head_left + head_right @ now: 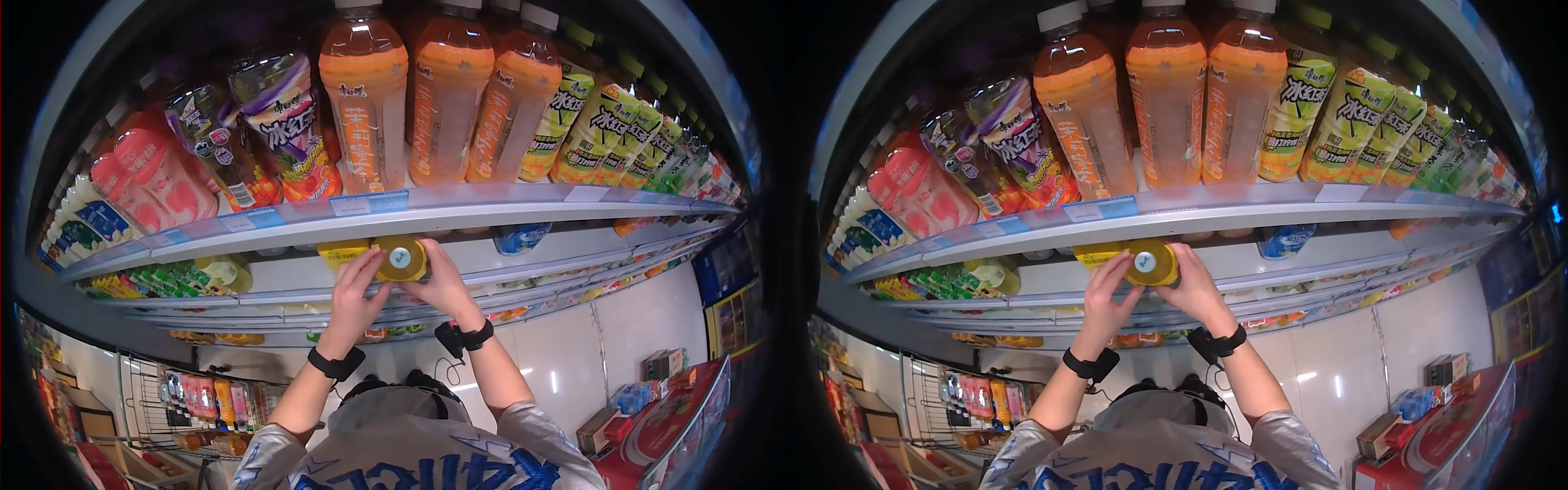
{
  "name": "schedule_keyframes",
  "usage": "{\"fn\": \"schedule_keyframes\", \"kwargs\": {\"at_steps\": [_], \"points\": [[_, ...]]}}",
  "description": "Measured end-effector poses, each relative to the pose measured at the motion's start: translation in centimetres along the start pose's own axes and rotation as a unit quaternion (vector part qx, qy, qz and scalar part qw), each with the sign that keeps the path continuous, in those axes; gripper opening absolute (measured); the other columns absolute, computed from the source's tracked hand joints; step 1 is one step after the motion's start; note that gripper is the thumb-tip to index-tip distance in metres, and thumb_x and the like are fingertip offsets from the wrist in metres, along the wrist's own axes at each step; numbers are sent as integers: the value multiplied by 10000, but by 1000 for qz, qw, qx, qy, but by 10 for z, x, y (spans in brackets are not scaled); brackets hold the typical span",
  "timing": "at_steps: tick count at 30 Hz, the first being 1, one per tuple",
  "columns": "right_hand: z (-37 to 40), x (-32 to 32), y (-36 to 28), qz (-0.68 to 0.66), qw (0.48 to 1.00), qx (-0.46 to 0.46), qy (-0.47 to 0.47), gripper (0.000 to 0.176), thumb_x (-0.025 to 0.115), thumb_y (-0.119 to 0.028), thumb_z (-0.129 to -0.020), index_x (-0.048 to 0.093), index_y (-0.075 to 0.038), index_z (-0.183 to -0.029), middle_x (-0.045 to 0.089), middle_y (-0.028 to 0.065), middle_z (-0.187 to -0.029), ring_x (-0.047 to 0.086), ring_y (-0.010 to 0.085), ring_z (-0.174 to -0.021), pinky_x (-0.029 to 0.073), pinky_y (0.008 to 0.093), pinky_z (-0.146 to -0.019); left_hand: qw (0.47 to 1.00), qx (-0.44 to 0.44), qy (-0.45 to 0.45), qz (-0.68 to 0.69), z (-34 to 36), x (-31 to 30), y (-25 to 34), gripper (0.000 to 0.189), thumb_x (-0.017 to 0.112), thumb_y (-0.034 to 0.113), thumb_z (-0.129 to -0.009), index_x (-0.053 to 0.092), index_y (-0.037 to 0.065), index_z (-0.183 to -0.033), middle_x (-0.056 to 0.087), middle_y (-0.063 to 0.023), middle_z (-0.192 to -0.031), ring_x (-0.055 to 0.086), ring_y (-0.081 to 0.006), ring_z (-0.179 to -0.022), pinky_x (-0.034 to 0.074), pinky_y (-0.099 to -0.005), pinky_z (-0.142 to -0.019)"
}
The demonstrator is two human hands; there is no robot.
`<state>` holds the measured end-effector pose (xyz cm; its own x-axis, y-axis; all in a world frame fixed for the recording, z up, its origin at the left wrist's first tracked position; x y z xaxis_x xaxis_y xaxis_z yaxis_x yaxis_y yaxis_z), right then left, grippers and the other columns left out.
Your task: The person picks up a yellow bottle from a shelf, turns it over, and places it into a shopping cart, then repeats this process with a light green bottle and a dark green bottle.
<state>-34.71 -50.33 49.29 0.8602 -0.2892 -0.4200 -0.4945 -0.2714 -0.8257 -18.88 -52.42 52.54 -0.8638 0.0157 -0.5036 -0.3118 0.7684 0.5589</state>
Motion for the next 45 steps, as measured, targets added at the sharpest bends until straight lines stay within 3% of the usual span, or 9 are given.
{"fn": "schedule_keyframes", "kwargs": {"at_steps": [14,22,24,26,28,31,35,41,45], "points": [[44,-7,-68,109,983,-118,86,680,859,-107,-570,590,-30,-1190,581,172,-1287,560,370,-1178,480,429,-983,990,28,-118,70,9,-18,5,870,888,139,-580,491,69,-1351,468,-158,-1437,392,-374,-1367,357,-452,-1113],[89,22,-42,-78,994,62,55,806,887,-163,-569,559,-33,-1294,597,125,-1293,589,235,-1136,480,329,-903,858,-246,-169,417,74,-4,-37,901,935,186,-612,439,41,-1350,545,-98,-1298,542,-193,-1212,457,-357,-1027],[99,34,-16,-189,979,61,41,735,826,-290,-718,524,-32,-1337,583,119,-1308,549,218,-1196,436,335,-983,841,-263,-157,447,84,-4,-39,896,925,161,-622,427,38,-1357,544,-99,-1300,547,-191,-1205,458,-356,-1023],[111,66,16,-543,818,193,2,690,638,-474,-894,462,-37,-1399,543,122,-1366,508,220,-1254,384,359,-1056,822,-280,-143,475,92,-6,-43,892,915,136,-631,414,36,-1363,543,-100,-1302,551,-190,-1198,459,-354,-1018],[132,90,31,-514,813,270,-31,740,429,-610,-959,379,-70,-1462,492,152,-1416,489,240,-1286,354,393,-1098,761,-327,-106,551,100,-5,-52,899,898,91,-636,393,38,-1379,545,-90,-1300,548,-186,-1199,460,-351,-1008],[147,136,-31,-777,522,296,-189,862,438,-694,-902,311,-79,-1493,453,220,-1427,490,429,-1261,426,521,-1031,731,-337,-76,589,100,-10,-52,920,899,75,-623,388,43,-1387,545,-81,-1299,543,-184,-1198,462,-348,-997],[152,145,-18,-745,560,288,-219,920,490,-718,-856,322,-64,-1481,469,224,-1407,534,487,-1178,494,545,-938,793,-245,-121,544,91,-26,-41,928,908,106,-621,390,44,-1388,546,-84,-1299,534,-188,-1206,454,-353,-1002],[155,127,-2,-692,668,246,-119,922,641,-639,-809,351,-53,-1459,490,202,-1385,579,342,-1166,512,464,-931,839,-202,-125,490,97,-32,-41,1003,918,156,-625,329,45,-1429,523,-88,-1325,504,-200,-1240,393,-375,-1065],[129,94,-12,-534,817,216,-4,959,716,-557,-790,316,0,-1461,448,156,-1425,467,241,-1290,393,375,-1062,809,-274,-65,517,104,-41,-35,1006,922,162,-616,320,37,-1412,507,-101,-1337,504,-206,-1241,396,-377,-1061]]}}
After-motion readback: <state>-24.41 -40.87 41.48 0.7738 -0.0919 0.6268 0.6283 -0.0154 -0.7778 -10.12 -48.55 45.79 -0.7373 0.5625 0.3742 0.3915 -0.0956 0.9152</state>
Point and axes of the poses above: each hand's wrist, its own z-axis away from the middle knuckle, its own x-axis out of the palm, y = z × x, the point moved 10 cm from there along -z, towards the middle knuckle
